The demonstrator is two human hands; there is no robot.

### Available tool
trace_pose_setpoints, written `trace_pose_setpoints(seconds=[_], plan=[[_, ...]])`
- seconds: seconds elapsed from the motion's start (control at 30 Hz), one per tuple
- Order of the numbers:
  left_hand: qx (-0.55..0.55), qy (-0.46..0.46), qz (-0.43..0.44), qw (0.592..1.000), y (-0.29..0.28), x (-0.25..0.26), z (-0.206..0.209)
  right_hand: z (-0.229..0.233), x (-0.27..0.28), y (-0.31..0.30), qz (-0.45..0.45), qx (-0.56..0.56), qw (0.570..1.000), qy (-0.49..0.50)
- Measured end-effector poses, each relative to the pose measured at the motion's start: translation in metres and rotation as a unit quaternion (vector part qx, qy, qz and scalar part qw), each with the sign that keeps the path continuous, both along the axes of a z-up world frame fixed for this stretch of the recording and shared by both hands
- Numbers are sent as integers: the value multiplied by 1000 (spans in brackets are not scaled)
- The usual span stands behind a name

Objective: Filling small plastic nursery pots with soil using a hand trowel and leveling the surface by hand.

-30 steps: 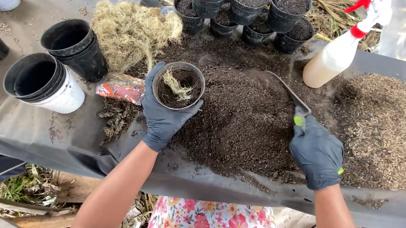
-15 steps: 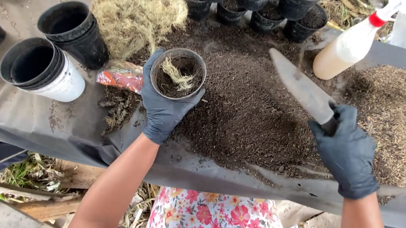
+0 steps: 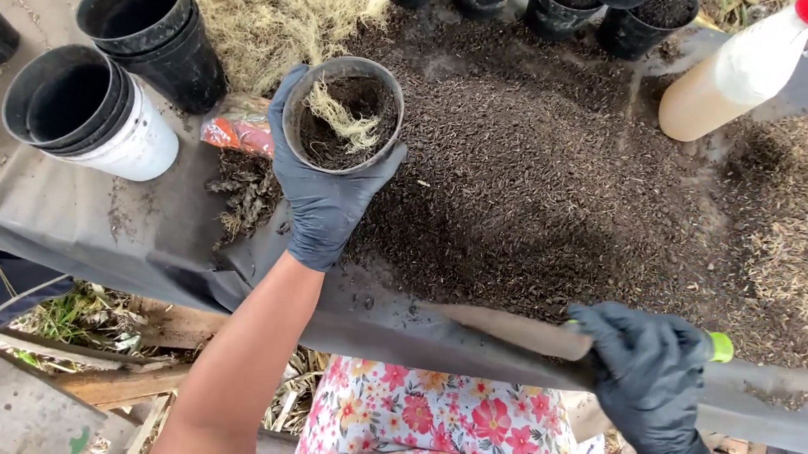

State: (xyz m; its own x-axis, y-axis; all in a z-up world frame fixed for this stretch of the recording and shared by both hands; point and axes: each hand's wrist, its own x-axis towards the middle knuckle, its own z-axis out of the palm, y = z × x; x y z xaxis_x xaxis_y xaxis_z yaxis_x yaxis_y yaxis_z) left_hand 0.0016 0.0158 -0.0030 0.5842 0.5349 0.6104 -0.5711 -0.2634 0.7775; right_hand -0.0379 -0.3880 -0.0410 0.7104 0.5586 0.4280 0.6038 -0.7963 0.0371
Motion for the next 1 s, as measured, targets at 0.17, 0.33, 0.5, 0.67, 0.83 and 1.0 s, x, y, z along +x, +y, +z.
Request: trace_pose_setpoints(seconds=[0.17, 0.33, 0.5, 0.67, 0.83, 1.0], plan=[[16, -5, 42, 999, 1, 2, 1, -24, 10, 22, -47, -205, 967, -142], [48, 2, 66, 997, 4, 0, 1, 24, 46, 59, 10, -97, 990, -107], [-7, -7, 39, 999, 6, 4, -7, 59, 67, 69, -57, -87, 989, -107], [23, -41, 85, 995, 11, 1, -3, 80, 42, 79, -77, -24, 993, -89], [39, -60, 128, 989, 22, 5, -6, 70, -15, 137, -136, -24, 977, 163], [7, -82, 118, 990, 20, 5, -3, 28, -32, 171, -12, -122, 989, 82]])
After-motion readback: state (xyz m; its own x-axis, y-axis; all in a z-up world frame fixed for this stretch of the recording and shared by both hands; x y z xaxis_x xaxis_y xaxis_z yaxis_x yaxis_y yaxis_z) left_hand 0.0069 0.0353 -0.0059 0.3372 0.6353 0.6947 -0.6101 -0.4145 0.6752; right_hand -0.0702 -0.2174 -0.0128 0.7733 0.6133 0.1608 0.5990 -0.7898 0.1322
